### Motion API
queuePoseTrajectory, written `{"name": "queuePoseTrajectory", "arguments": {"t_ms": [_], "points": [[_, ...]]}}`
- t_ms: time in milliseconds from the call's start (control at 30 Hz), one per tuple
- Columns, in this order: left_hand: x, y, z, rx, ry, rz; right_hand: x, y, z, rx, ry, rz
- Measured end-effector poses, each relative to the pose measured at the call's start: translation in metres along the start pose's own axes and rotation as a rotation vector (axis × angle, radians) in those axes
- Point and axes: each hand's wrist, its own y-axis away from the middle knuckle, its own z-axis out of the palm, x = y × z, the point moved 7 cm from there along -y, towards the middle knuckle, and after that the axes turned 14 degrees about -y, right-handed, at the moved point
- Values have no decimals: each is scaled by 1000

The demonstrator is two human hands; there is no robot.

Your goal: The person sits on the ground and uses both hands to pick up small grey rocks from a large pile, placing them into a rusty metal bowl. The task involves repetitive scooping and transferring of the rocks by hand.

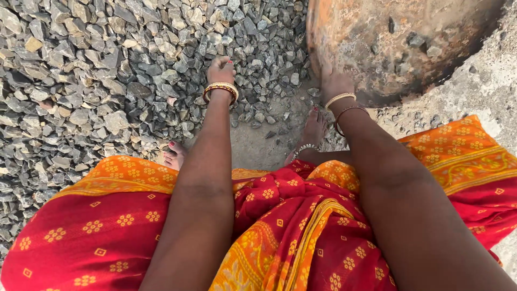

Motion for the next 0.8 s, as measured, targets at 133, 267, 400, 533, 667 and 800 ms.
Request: {"name": "queuePoseTrajectory", "arguments": {"t_ms": [133, 267, 400, 533, 667, 800], "points": [[-27, 6, 21, 5, -234, 54, 7, 27, -2, -74, 116, -87], [24, 39, 31, 47, -597, 187, 32, 16, -18, -24, 32, 34], [21, 36, 23, 21, -615, 206, 43, -12, 4, 7, -105, 114], [-6, 26, 4, 64, -585, 143, 27, -8, 22, -66, -166, 97], [-19, 17, 5, 64, -485, 161, -10, 14, 33, -197, -64, 38], [7, 27, -5, 116, -562, 224, -26, 17, 19, -285, -75, 96]]}}
